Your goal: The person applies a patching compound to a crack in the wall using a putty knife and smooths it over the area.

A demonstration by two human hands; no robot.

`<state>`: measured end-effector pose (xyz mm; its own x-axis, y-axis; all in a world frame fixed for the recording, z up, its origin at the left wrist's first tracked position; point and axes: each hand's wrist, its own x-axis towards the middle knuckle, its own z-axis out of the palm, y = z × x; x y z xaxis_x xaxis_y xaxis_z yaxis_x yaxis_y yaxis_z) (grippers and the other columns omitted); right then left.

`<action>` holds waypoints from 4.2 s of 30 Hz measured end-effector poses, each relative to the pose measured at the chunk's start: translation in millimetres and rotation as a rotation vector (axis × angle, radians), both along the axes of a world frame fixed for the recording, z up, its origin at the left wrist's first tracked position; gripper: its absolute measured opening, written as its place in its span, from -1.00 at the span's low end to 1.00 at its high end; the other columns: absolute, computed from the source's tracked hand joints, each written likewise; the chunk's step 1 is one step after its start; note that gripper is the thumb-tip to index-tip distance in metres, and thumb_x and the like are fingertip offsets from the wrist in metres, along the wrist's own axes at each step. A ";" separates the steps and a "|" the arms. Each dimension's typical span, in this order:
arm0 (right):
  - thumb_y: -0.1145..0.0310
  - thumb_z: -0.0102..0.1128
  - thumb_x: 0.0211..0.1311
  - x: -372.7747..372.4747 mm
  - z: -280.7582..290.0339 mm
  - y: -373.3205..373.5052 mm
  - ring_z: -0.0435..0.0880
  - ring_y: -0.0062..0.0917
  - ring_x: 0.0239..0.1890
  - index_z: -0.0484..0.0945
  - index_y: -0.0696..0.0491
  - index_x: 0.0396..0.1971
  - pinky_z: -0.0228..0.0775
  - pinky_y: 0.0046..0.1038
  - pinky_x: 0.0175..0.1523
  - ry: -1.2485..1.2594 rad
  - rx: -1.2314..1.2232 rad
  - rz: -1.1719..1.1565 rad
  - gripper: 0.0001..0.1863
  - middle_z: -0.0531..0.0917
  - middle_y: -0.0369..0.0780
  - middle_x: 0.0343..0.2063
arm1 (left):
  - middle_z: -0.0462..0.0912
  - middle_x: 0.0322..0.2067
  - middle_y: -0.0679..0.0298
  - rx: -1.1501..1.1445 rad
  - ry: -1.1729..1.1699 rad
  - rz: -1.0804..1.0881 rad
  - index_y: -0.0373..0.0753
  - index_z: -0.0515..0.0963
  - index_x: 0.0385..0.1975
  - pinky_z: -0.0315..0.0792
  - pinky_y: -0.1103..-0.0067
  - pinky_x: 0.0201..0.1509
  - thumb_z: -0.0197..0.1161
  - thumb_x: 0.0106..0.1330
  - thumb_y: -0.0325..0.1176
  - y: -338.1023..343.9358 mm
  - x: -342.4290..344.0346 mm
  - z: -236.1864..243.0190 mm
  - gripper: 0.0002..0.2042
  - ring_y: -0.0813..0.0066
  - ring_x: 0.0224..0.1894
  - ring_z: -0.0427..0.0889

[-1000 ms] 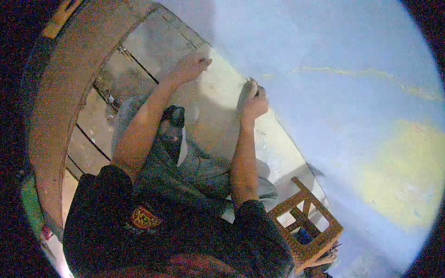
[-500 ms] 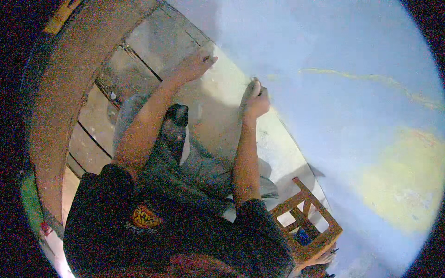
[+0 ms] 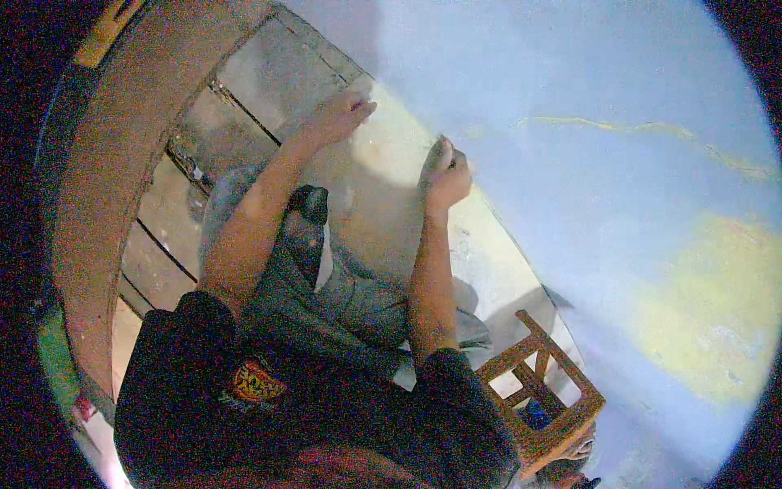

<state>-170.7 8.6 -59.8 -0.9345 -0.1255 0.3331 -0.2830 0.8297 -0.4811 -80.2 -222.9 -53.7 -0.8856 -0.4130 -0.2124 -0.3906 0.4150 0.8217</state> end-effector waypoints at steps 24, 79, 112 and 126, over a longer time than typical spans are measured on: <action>0.02 0.19 0.28 -3.9 4.0 -1.3 0.61 -0.27 -0.55 0.70 0.12 -0.41 0.40 -0.31 -0.40 -0.019 -0.036 0.030 -0.58 0.64 -0.10 -0.58 | 0.56 0.00 -0.08 0.074 -0.141 -0.087 -0.32 0.57 -0.08 0.36 0.18 0.18 -0.04 0.39 0.08 -2.4 -8.5 -1.5 -0.48 -0.07 0.07 0.53; 0.08 0.11 0.31 -19.1 13.2 106.6 0.66 -0.08 -0.26 0.65 0.08 -0.24 0.48 -0.13 -0.15 -0.387 0.044 -0.029 -0.65 0.69 -0.01 -0.37 | 0.68 -0.29 0.14 0.172 -0.172 -0.259 -0.36 0.57 -0.08 0.52 0.53 -0.17 0.08 0.42 -0.24 -3.2 5.7 -9.0 -0.70 0.41 -0.23 0.67; 0.05 -0.08 0.40 -22.4 6.0 84.9 0.65 -0.07 -0.43 0.60 0.11 -0.38 0.48 -0.12 -0.31 -0.146 0.085 -0.005 -0.57 0.64 0.00 -0.52 | 0.69 -0.14 0.16 0.429 -0.177 -0.196 -0.33 0.54 0.03 0.51 0.50 -0.05 0.12 0.38 -0.15 -30.8 13.5 -39.5 -0.61 0.39 -0.16 0.67; 0.05 -0.08 0.41 -20.7 18.2 91.3 0.66 -0.10 -0.40 0.61 0.08 -0.33 0.49 -0.14 -0.30 -0.184 0.081 0.003 -0.58 0.65 0.00 -0.50 | 0.71 -0.34 0.21 0.145 -0.186 -0.259 -0.33 0.59 -0.18 0.49 0.52 -0.20 0.08 0.42 -0.21 -18.1 5.0 -24.3 -0.71 0.44 -0.29 0.65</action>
<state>-191.3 99.9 -41.7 -0.9782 -0.1483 0.1457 -0.1995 0.8671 -0.4565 -75.1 -240.9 -78.0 -0.8978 -0.1336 -0.4198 -0.4361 0.4035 0.8043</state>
